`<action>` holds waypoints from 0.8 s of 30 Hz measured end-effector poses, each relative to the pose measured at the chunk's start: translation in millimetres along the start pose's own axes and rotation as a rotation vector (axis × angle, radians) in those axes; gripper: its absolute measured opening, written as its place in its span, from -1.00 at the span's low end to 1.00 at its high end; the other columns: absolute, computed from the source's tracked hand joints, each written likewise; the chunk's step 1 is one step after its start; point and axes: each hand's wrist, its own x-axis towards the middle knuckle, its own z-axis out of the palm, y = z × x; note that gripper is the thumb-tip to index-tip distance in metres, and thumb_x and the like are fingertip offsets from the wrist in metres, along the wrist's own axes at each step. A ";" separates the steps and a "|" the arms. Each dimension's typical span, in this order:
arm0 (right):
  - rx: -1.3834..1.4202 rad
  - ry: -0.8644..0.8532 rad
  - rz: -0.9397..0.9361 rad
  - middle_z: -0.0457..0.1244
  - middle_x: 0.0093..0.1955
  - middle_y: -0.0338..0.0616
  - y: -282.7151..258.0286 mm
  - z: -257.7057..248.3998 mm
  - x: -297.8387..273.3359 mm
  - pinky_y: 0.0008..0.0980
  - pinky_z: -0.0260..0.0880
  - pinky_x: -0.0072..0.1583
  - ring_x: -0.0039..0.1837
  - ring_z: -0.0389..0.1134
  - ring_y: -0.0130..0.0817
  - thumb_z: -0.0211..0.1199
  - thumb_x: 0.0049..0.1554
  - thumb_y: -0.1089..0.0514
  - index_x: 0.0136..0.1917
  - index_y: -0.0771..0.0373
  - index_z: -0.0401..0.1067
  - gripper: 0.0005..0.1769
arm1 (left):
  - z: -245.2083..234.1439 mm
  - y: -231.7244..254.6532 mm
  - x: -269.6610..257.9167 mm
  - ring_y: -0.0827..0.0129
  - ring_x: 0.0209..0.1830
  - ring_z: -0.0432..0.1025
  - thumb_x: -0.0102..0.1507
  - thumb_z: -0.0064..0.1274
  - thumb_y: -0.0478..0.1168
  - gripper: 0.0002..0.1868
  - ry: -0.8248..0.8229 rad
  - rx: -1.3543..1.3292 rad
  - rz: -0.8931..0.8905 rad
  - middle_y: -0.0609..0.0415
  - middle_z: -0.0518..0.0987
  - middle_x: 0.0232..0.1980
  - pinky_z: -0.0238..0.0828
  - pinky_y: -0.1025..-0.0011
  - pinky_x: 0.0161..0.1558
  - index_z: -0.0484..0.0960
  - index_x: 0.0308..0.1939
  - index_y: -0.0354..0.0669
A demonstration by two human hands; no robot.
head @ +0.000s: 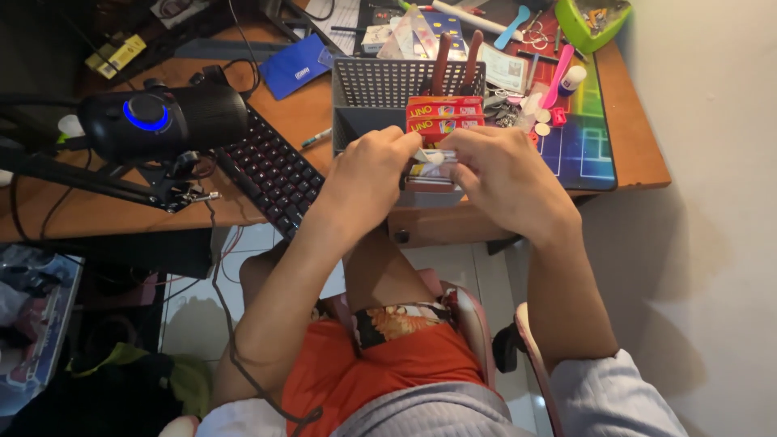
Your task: The person sits at a cluttered desk and uses red-handled pliers to cut a small object, then handles a yellow rubber band and several small white items. They place the items into a gray plastic organizer on the desk.
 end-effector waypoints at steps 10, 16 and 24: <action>-0.019 -0.032 0.018 0.30 -0.44 -0.05 17.4 6.5 -1.0 -0.18 0.37 -0.22 -0.31 0.38 -0.04 0.35 0.12 0.31 -0.02 0.26 0.57 -0.87 | -6.9 2.8 -4.9 -0.03 -0.07 0.59 0.34 -0.08 -0.45 -0.75 -0.058 -0.122 0.043 -0.06 0.65 -0.16 0.61 0.00 -0.16 0.63 0.01 -0.15; -0.049 -0.022 0.052 0.32 -0.43 -0.08 10.5 2.7 -1.4 -0.18 0.35 -0.23 -0.29 0.41 -0.03 0.38 0.13 0.24 -0.05 0.26 0.55 -0.90 | -21.0 10.2 -8.7 -0.35 0.05 0.53 0.42 -0.18 -0.23 -0.67 -0.063 -0.595 0.088 -0.35 0.66 -0.02 0.51 -0.19 -0.06 0.55 0.18 -0.30; -0.103 -0.150 0.187 0.44 -0.26 -0.13 -2.3 -5.4 -0.6 0.12 0.44 -0.04 -0.08 0.49 0.07 0.42 0.04 0.12 0.12 0.18 0.51 -0.63 | 0.3 -2.6 -3.2 -0.26 -0.13 0.58 0.41 -0.06 -0.20 -0.82 0.051 -0.356 0.117 -0.21 0.70 -0.24 0.53 -0.07 -0.14 0.65 -0.09 -0.13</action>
